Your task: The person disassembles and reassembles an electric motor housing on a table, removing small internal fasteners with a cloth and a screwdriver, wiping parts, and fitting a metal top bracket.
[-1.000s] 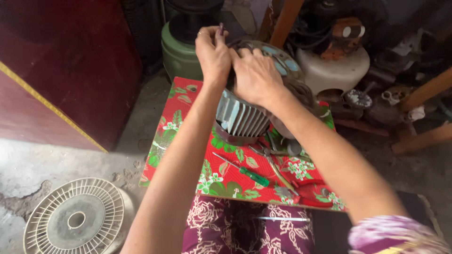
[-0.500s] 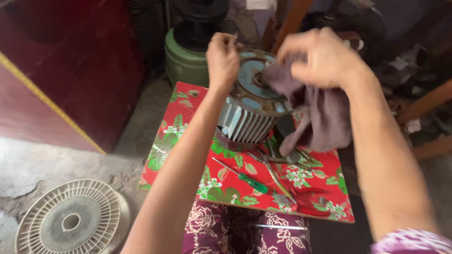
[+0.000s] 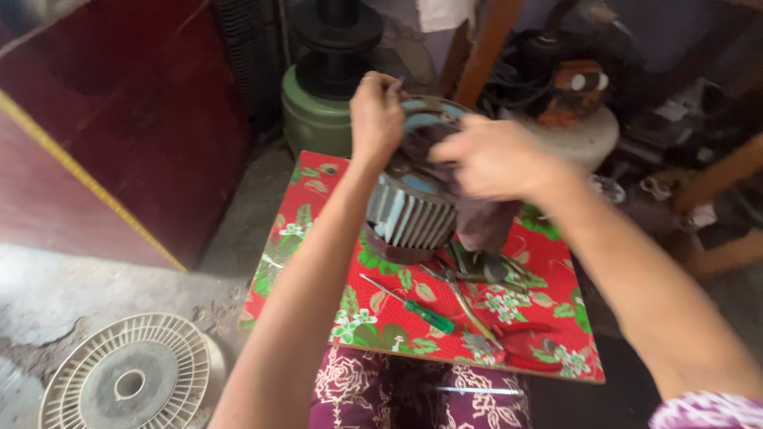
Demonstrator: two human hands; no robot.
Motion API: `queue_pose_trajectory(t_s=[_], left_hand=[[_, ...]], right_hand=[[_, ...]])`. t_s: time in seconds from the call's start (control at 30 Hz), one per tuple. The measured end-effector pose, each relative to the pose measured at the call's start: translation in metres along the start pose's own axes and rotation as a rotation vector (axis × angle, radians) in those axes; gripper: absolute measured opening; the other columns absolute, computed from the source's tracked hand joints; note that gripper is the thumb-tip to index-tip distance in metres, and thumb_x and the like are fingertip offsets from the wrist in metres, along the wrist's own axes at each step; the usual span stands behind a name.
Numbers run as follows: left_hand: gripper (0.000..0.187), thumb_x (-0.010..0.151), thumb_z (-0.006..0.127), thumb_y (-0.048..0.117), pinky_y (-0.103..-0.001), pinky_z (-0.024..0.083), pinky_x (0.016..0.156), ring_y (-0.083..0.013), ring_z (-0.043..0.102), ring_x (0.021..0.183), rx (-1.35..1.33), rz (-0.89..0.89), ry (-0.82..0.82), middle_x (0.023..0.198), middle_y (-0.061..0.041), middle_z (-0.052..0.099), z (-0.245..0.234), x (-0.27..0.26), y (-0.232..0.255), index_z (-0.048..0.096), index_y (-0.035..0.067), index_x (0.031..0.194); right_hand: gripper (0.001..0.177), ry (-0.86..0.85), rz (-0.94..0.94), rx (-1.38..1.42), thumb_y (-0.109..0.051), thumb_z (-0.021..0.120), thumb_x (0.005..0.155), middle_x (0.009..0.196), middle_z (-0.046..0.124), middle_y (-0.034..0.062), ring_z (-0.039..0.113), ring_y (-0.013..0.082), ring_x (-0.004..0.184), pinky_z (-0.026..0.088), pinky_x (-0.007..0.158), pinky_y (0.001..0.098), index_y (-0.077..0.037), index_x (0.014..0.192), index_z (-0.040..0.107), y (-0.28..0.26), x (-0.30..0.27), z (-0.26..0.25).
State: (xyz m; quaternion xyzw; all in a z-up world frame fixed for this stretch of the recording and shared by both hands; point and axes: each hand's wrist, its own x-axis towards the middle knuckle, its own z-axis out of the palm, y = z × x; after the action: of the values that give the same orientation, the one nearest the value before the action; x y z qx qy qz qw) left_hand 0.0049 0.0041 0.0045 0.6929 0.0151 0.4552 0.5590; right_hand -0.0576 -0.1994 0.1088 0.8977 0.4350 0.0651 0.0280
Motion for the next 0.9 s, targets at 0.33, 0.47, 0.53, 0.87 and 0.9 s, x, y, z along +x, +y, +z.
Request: queue_pose_trajectory(t_s=[0.33,0.47,0.53,0.87,0.9], left_hand=[[0.008,0.097,0.061,0.005,-0.041,0.053,0.076,-0.0341,0.07,0.081,0.036,0.063,0.05,0.087,-0.02,0.069,-0.006,-0.005,0.01,0.06,-0.003,0.098],[0.009,0.097,0.063,0.007,-0.042,0.052,0.074,-0.0366,0.069,0.08,0.082,0.036,0.062,0.084,-0.021,0.07,-0.003,-0.003,0.008,0.062,-0.002,0.094],[0.009,0.096,0.064,0.006,-0.043,0.052,0.075,-0.0379,0.068,0.082,0.113,0.088,0.056,0.085,-0.021,0.07,0.0,-0.005,0.007,0.062,-0.002,0.093],[0.008,0.096,0.064,0.005,-0.038,0.055,0.072,-0.0282,0.071,0.075,0.01,0.033,0.043,0.081,-0.016,0.071,-0.004,-0.006,0.007,0.063,-0.001,0.092],[0.008,0.096,0.065,0.005,-0.037,0.054,0.071,-0.0269,0.07,0.073,0.011,0.005,0.045,0.08,-0.015,0.071,-0.005,-0.006,0.007,0.063,-0.001,0.091]], right_hand=[[0.031,0.416,-0.426,0.185,0.002,0.063,0.078,0.135,0.068,0.0169,0.065,0.035,0.126,0.053,0.109,0.0407,0.0,0.108,0.071,0.084,0.114,0.051],[0.033,0.103,-0.356,0.883,-0.003,0.058,0.081,0.148,0.06,0.0118,0.064,0.0361,0.116,0.053,0.096,0.0416,-0.006,0.111,0.072,0.113,0.126,0.074],[0.03,0.161,-0.411,0.641,-0.004,0.062,0.081,0.144,0.066,0.0139,0.069,0.0358,0.112,0.053,0.096,0.0439,-0.005,0.11,0.071,0.118,0.112,0.077],[0.032,0.427,0.067,-0.047,-0.006,0.06,0.079,0.112,0.07,0.0207,0.058,0.0461,0.1,0.052,0.082,0.0527,-0.013,0.102,0.082,0.039,0.007,0.054],[0.031,0.344,0.06,-0.06,-0.005,0.06,0.08,0.105,0.072,0.0178,0.058,0.0459,0.101,0.052,0.084,0.0536,-0.013,0.1,0.082,0.029,0.003,0.044]])
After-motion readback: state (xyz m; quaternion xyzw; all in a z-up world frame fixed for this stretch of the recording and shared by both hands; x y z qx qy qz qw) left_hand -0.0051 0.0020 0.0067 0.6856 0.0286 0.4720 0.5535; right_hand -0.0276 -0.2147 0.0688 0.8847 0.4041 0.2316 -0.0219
